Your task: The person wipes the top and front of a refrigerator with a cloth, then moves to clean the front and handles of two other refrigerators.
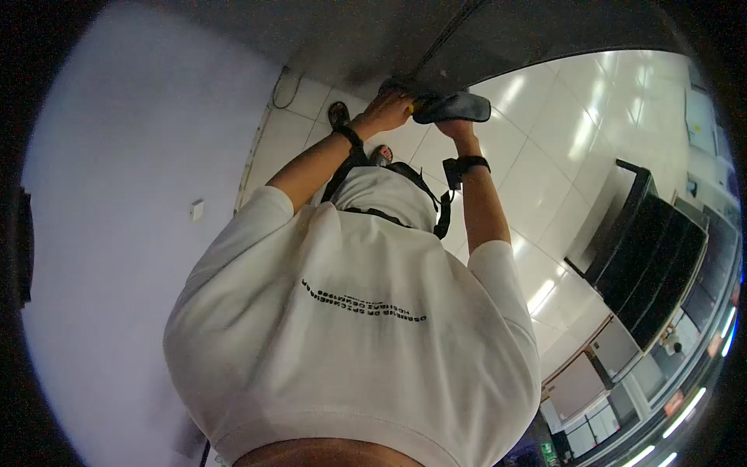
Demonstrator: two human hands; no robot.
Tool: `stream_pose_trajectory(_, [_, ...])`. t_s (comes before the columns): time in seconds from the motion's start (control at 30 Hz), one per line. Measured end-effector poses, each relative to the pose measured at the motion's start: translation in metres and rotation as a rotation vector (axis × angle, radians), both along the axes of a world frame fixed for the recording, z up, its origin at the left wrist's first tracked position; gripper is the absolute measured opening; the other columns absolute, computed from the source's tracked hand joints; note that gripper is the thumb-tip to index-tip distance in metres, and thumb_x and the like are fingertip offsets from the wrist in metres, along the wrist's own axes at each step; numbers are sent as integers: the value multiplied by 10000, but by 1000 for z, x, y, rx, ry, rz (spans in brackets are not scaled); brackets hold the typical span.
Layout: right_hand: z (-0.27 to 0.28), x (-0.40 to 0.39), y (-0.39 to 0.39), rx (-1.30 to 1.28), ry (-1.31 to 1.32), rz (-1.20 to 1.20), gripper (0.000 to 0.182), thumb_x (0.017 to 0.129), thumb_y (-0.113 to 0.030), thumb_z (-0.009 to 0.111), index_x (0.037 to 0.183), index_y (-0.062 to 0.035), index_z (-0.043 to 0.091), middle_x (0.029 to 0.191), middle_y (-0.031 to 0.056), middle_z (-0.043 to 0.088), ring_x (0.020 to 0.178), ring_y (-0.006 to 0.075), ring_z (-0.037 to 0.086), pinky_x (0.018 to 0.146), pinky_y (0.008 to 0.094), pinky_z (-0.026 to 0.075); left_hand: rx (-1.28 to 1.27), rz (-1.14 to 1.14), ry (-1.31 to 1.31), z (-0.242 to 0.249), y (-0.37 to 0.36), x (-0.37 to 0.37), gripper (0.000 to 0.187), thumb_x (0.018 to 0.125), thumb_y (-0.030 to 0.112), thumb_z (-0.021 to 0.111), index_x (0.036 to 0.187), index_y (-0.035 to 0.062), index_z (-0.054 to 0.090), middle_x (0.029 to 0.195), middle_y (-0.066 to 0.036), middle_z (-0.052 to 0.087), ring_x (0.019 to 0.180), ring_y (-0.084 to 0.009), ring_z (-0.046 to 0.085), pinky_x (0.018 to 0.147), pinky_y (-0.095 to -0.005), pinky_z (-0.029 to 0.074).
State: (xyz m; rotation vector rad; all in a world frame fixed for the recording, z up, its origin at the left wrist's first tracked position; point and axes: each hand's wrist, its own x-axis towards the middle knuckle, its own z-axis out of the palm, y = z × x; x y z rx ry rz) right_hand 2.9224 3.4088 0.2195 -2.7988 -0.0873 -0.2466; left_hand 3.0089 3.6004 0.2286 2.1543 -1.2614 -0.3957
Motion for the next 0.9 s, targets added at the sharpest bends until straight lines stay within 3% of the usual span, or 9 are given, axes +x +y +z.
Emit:
stream_pose_trajectory(0.03, [-1,1,3,-13,-10,-48,294,806,-293,657,1053,-134,656,1085,131,649,1040,341,581,877,442,460,126,-12,122,1,-3,-2,406,812,120,584,1213,66,549,1199,-177,593,1106,-356,555,942,-508,409])
stream_pose_trajectory(0.07, [-2,2,5,0,70,-106,353,807,-355,654,1080,-132,653,1110,130,646,1057,342,577,891,435,456,-74,80,-55,-6,-5,-10,300,769,68,584,1065,83,632,1056,-175,647,963,-372,615,815,-478,485])
stream_pose_trajectory(0.2, [-33,-2,-5,-98,101,-81,384,791,-375,664,1091,-137,650,1113,132,641,1067,342,569,912,421,444,16,101,-16,-13,-12,-23,277,809,113,574,1078,87,636,1060,-158,639,1033,-349,588,869,-482,464])
stream_pose_trajectory(0.3, [-42,-5,-7,20,157,-53,358,789,-346,663,1085,-145,652,1122,135,636,1080,342,559,925,426,435,83,113,-48,-14,-18,-24,301,800,121,585,1094,84,637,1107,-151,623,1073,-334,565,912,-492,436])
stream_pose_trajectory(0.43, [-26,-11,5,-91,9,-41,283,795,-249,638,1056,-143,662,1110,144,636,1065,351,557,922,430,433,-1,130,-171,-3,-22,-15,375,725,97,602,1097,80,646,1121,-146,612,1060,-329,564,908,-493,421])
stream_pose_trajectory(0.53, [2,-4,5,27,36,-28,275,807,-260,621,1051,-141,669,1081,141,652,1047,334,573,925,416,435,3,163,-171,-9,-22,-14,371,701,93,606,1068,69,652,1078,-138,629,1057,-323,563,912,-489,411])
stream_pose_trajectory(0.77, [-24,-3,4,39,140,-25,310,804,-329,644,1040,-132,679,1085,128,657,1041,314,581,904,403,446,21,119,-175,-16,-17,-18,351,719,99,612,1068,91,647,1024,-138,646,1039,-325,577,864,-496,428])
stream_pose_trajectory(0.87, [-12,-7,14,15,111,-48,304,801,-315,644,1030,-117,677,1077,128,658,1042,325,576,919,423,440,-34,135,-173,-1,-16,-22,336,731,99,612,1066,96,641,1046,-144,644,1045,-331,580,858,-488,437])
stream_pose_trajectory(0.9, [-4,-9,20,-17,115,-76,300,800,-303,642,1030,-113,675,1077,130,656,1044,329,575,923,429,439,30,113,-67,1,-16,-23,380,730,84,614,1110,68,621,1136,-173,599,1110,-354,536,916,-508,389])
